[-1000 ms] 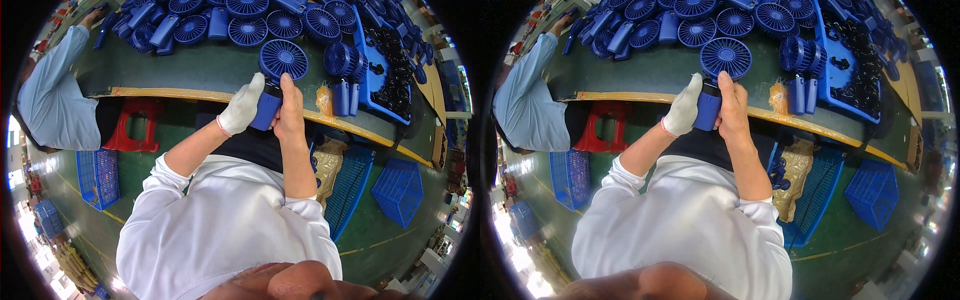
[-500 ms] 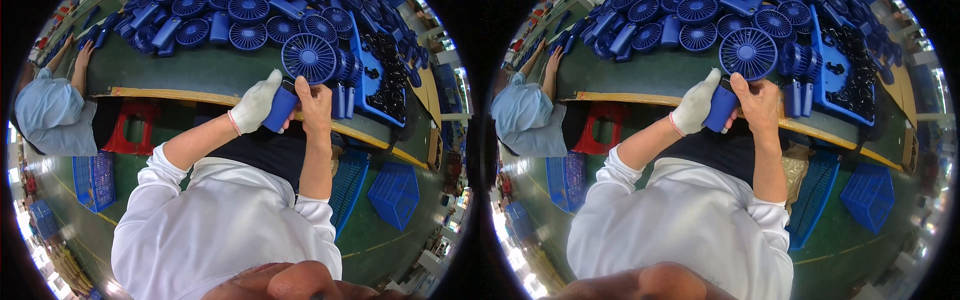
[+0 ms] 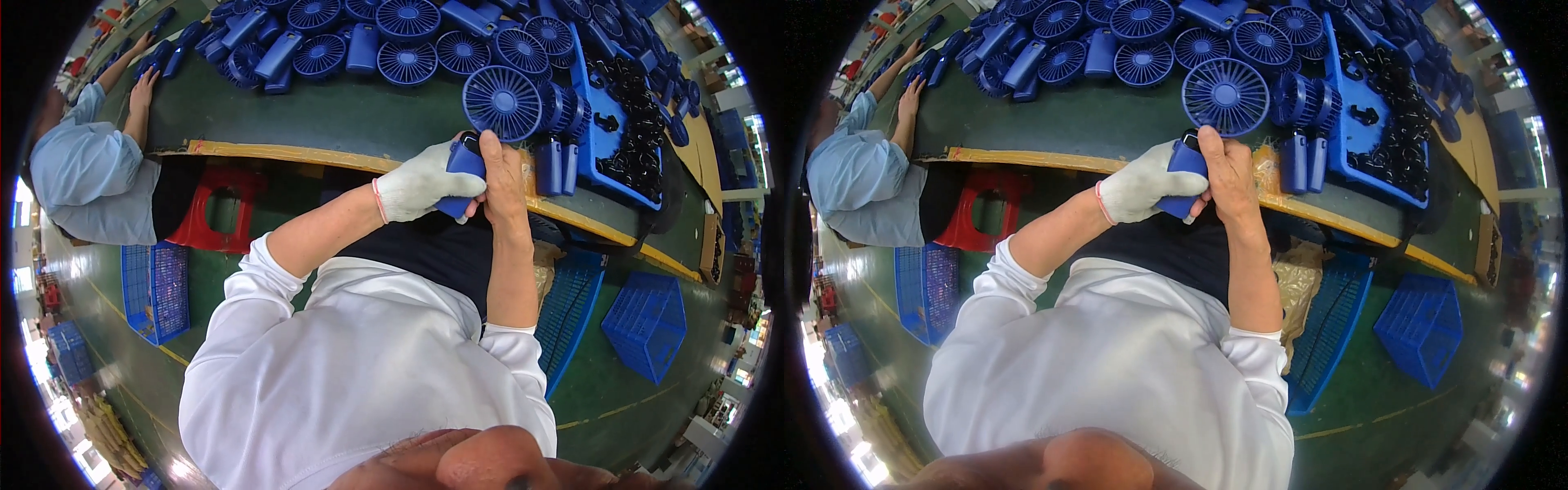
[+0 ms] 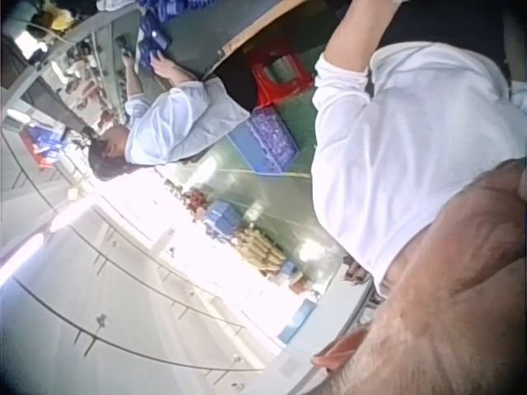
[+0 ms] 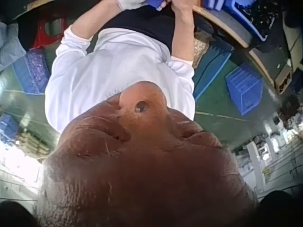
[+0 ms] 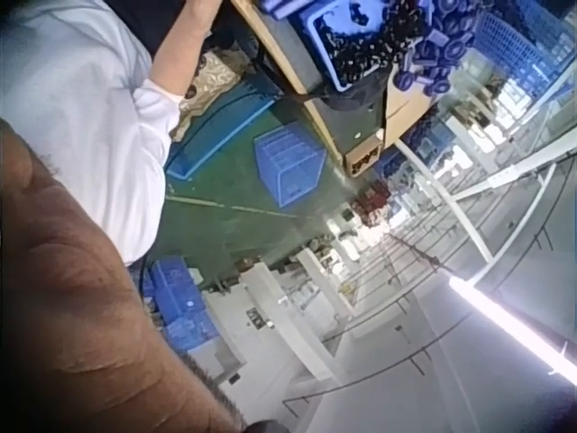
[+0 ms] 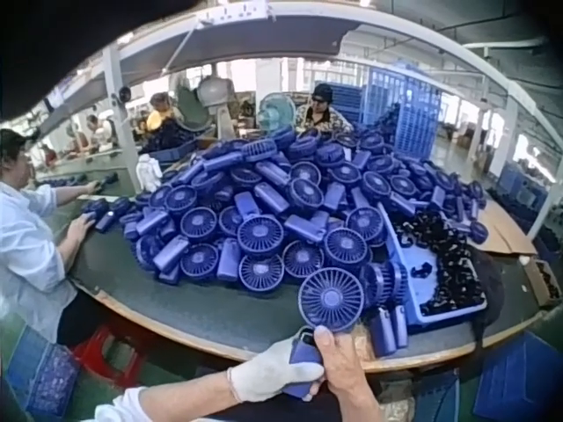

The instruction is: The person picks up a blue fan and a black component by hand, fits the component onto the fan, and places the assembled fan into a blue basket. This process is repeated for additional fans and components.

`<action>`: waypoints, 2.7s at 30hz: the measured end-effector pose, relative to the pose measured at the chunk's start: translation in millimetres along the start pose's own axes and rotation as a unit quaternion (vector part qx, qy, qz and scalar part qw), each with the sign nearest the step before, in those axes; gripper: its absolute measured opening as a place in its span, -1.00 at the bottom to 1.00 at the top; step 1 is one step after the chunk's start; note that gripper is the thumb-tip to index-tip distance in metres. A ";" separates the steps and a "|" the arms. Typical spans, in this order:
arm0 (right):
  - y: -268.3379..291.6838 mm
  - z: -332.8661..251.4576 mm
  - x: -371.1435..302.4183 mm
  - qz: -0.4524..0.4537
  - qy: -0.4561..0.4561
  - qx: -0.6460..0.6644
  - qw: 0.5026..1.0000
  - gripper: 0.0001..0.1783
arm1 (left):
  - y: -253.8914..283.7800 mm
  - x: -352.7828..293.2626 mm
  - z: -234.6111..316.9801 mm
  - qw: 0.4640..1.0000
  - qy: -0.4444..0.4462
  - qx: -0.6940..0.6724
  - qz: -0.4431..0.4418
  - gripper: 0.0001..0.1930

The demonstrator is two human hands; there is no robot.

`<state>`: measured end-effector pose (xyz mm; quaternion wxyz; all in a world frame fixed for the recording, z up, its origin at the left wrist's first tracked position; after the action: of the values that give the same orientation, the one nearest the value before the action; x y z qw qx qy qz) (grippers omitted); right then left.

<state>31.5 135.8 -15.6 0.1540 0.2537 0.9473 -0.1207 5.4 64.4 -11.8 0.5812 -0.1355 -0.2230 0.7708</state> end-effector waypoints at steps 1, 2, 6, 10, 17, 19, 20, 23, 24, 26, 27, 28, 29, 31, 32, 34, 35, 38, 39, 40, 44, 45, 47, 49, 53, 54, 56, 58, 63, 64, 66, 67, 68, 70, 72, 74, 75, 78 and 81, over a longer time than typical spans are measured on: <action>-2.4 -4.9 -2.8 0.008 0.027 0.006 1.000 -0.37 | -0.9 -0.1 3.5 1.000 -0.010 0.026 0.000 -0.67; -3.1 -9.8 -6.0 0.016 0.054 0.012 0.998 -0.43 | 0.8 0.1 7.7 0.997 -0.008 0.082 -0.001 -0.59; -6.8 -32.4 -17.8 0.011 0.170 -0.067 0.983 -0.56 | -1.7 -2.3 22.0 0.983 -0.009 0.185 0.002 -0.52; -9.4 -37.4 -26.5 0.017 0.206 -0.083 0.975 -0.51 | -8.4 -1.7 50.5 0.894 -0.213 0.392 -0.022 -0.41; 56.3 -47.5 -46.6 0.187 0.240 -0.086 0.949 -0.61 | -18.7 -2.4 73.5 0.774 -0.241 0.584 -0.044 -0.39; 61.6 -42.5 -37.6 0.066 0.163 -0.006 0.984 -0.57 | 14.1 -8.4 100.8 0.748 -0.260 0.610 0.029 -0.41; 41.6 -47.3 -33.9 -0.033 0.157 0.049 0.986 -0.39 | 38.9 -10.7 97.6 0.806 -0.196 0.555 0.057 -0.40; 17.2 -45.5 -29.0 -0.172 0.258 0.150 0.939 -0.23 | 19.3 -13.8 47.8 0.957 -0.059 0.281 -0.039 -0.43; 8.1 -43.6 -28.0 -0.230 0.301 0.153 0.913 -0.25 | 2.5 -13.4 36.1 0.966 -0.051 0.241 -0.080 -0.46; -2.1 -48.9 -36.1 -0.245 0.413 0.071 0.874 -0.22 | -41.1 -17.4 14.6 0.982 0.078 0.076 -0.153 -0.51; -6.4 -47.1 -37.8 -0.269 0.416 0.087 0.864 -0.19 | -39.8 -16.8 -1.3 0.975 0.131 0.087 -0.156 -0.58; -11.5 -46.0 -40.4 -0.297 0.415 0.104 0.854 -0.16 | -40.5 -2.0 15.9 0.966 -0.024 0.209 -0.152 -0.60; -11.6 -45.5 -39.5 -0.276 0.409 0.115 0.862 -0.11 | -47.5 1.9 38.2 0.918 -0.177 0.324 -0.141 -0.61; -10.7 -36.0 -38.0 -0.225 0.394 0.142 0.880 -0.02 | -38.9 -2.6 55.3 0.805 -0.229 0.546 -0.035 -0.63; -3.2 -31.6 -34.4 -0.172 0.382 0.169 0.892 0.07 | -41.2 -2.1 59.4 0.753 -0.240 0.612 -0.026 -0.62; 0.1 -32.0 -28.5 -0.165 0.381 0.220 0.883 0.02 | -43.3 1.2 61.0 0.735 -0.247 0.631 -0.008 -0.63; -0.8 -34.3 -29.7 -0.182 0.389 0.243 0.870 -0.20 | -44.5 1.2 63.9 0.717 -0.264 0.646 0.002 -0.63; 1.1 -33.6 -27.9 -0.115 0.370 0.236 0.891 -0.47 | -41.5 2.8 66.8 0.692 -0.274 0.668 0.007 -0.64; 2.1 -33.4 -26.0 -0.112 0.358 0.251 0.892 -0.60 | -40.0 3.8 66.7 0.687 -0.269 0.675 0.000 -0.65; 2.2 -32.6 -23.9 -0.101 0.353 0.261 0.893 -0.61 | -39.3 4.8 68.2 0.679 -0.267 0.684 -0.010 -0.65; -3.0 -31.6 -20.7 -0.087 0.333 0.265 0.901 -0.65 | -31.6 7.5 62.0 0.643 -0.286 0.710 -0.006 -0.70; -1.2 -29.8 -20.9 -0.091 0.322 0.257 0.907 -0.68 | -24.7 9.7 53.7 0.654 -0.302 0.693 0.018 -0.70; 10.4 -21.8 -20.0 -0.045 0.283 0.225 0.931 -0.71 | -26.0 11.2 55.9 0.696 -0.286 0.658 0.012 -0.66; 18.3 -26.3 -24.8 0.031 0.268 0.136 0.953 -0.63 | -18.4 14.7 49.0 0.735 -0.177 0.653 -0.047 -0.62; 70.3 -32.0 -38.5 0.223 0.110 -0.127 0.960 -0.43 | 8.3 -10.5 107.7 0.646 -0.317 0.695 -0.018 -0.49; 70.9 -33.6 -38.6 0.185 0.103 -0.089 0.973 -0.48 | 28.8 -17.9 128.7 0.599 -0.355 0.715 0.057 -0.51; 61.9 -21.4 -34.3 0.129 0.008 -0.097 0.987 -0.52 | 74.0 -27.2 162.1 0.529 -0.387 0.728 0.201 -0.51; 54.3 -25.3 -28.2 0.108 0.139 -0.211 0.961 -0.40 | 86.9 -22.0 186.0 0.443 -0.407 0.776 0.189 -0.45; 56.5 -66.1 -61.8 0.417 0.211 -0.488 0.737 -0.53 | 116.3 16.1 205.7 0.342 -0.373 0.852 0.135 -0.43; 49.7 -74.9 -64.6 0.443 0.225 -0.542 0.678 -0.58 | 118.7 25.7 207.3 0.332 -0.361 0.862 0.130 -0.41; 51.8 -77.1 -55.1 0.458 0.205 -0.605 0.618 -0.63 | 121.7 44.7 206.4 0.299 -0.353 0.881 0.102 -0.38; 56.0 -76.6 -53.6 0.463 0.203 -0.603 0.617 -0.63 | 127.0 54.8 204.8 0.305 -0.319 0.893 0.086 -0.37; 63.5 -74.6 -51.2 0.465 0.181 -0.594 0.631 -0.61 | 127.8 59.4 205.9 0.305 -0.323 0.892 0.082 -0.37; 84.1 -66.6 -42.7 0.434 0.134 -0.552 0.699 -0.53 | 127.6 73.3 196.3 0.306 -0.298 0.904 0.026 -0.37; 89.8 -60.2 -40.5 0.407 0.117 -0.565 0.708 -0.53 | 124.5 84.4 188.3 0.312 -0.278 0.908 -0.013 -0.32; 84.5 -58.1 -35.0 0.363 0.081 -0.586 0.720 -0.52 | 124.3 91.0 182.9 0.330 -0.256 0.908 -0.039 -0.27; 83.6 -63.3 -34.7 0.363 0.082 -0.585 0.720 -0.52 | 121.5 93.3 181.3 0.328 -0.256 0.908 -0.053 -0.26; 88.2 -61.0 -31.7 0.352 0.075 -0.579 0.732 -0.57 | 107.8 102.3 175.5 0.321 -0.231 0.914 -0.087 -0.23; 79.3 -53.0 -54.8 0.370 0.156 -0.603 0.689 -0.68 | 104.0 117.0 164.3 0.306 -0.229 0.917 -0.111 -0.25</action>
<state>105.5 194.6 40.7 0.1556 0.4514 0.6557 0.5849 -192.1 122.3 83.8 0.3371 0.6932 0.4901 0.4070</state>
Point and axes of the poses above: each hand's wrist, its own x-axis towards the middle knuckle, its own y-axis out of the back of the hand, z = x × y, the point moved 10 cm from there along x, towards the middle knuckle, and after that the axes turned 14 degrees about -y, right-handed, at the moved point
